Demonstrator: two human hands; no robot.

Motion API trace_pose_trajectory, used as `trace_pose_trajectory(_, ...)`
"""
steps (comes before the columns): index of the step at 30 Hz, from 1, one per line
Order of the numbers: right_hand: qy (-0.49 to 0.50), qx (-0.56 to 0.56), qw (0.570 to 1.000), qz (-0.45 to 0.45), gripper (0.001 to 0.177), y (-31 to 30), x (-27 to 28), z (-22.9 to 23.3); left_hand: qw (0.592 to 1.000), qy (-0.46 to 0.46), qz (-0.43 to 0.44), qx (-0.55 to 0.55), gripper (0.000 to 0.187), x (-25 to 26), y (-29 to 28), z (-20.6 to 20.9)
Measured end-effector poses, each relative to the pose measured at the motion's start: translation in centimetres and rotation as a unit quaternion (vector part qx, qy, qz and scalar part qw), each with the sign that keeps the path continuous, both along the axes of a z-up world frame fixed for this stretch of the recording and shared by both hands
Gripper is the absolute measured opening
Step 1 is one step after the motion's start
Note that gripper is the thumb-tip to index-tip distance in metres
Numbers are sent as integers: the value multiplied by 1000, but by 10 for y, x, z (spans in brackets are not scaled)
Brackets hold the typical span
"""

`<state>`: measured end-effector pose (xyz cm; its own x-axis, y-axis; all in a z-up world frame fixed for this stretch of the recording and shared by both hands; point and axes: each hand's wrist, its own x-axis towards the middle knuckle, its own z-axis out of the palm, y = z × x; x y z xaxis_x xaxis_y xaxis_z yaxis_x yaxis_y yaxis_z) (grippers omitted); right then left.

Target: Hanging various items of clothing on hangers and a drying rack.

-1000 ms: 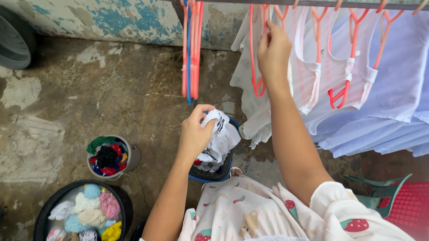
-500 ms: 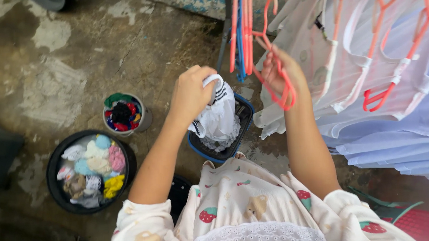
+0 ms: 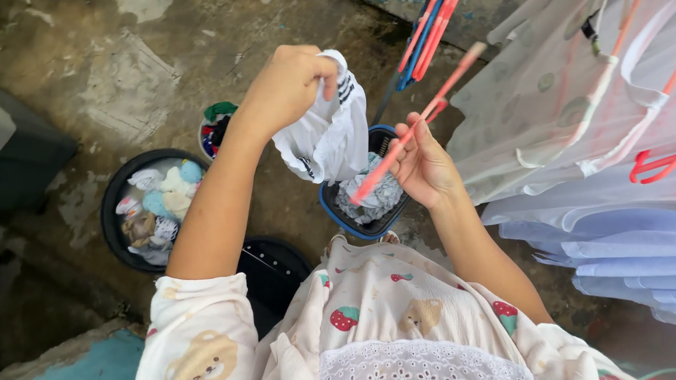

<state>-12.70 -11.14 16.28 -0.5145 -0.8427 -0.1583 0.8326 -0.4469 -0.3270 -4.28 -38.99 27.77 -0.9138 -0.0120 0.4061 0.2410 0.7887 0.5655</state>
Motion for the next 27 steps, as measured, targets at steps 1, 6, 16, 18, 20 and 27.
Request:
trace_pose_trajectory(1, 25, 9, 999, -25, 19, -6, 5, 0, 994, 46, -7, -96, 20, 2, -7, -7)
trace_pose_trajectory(6, 179, 16, 979, -93, 9, -42, 37, 14, 925, 9, 139, -354, 5, 30, -7, 12)
trace_pose_trajectory(16, 571, 107, 798, -159, 5, -125, 77, 82, 963, 31, 85, -256, 22, 94, -10, 48)
trace_pose_trajectory(18, 609, 109, 779, -95, 6, -143, 71, 63, 965, 20, 70, -253, 10, 103, -19, 36)
trace_pose_trajectory(20, 645, 115, 755, -29, 7, -152, 74, 56, 968, 8, 55, -245, 4, 117, -23, 24)
trace_pose_trajectory(27, 652, 108, 741, -116, 12, -172, 106, 66, 960, 187, 195, -79, 33, 172, -27, -71)
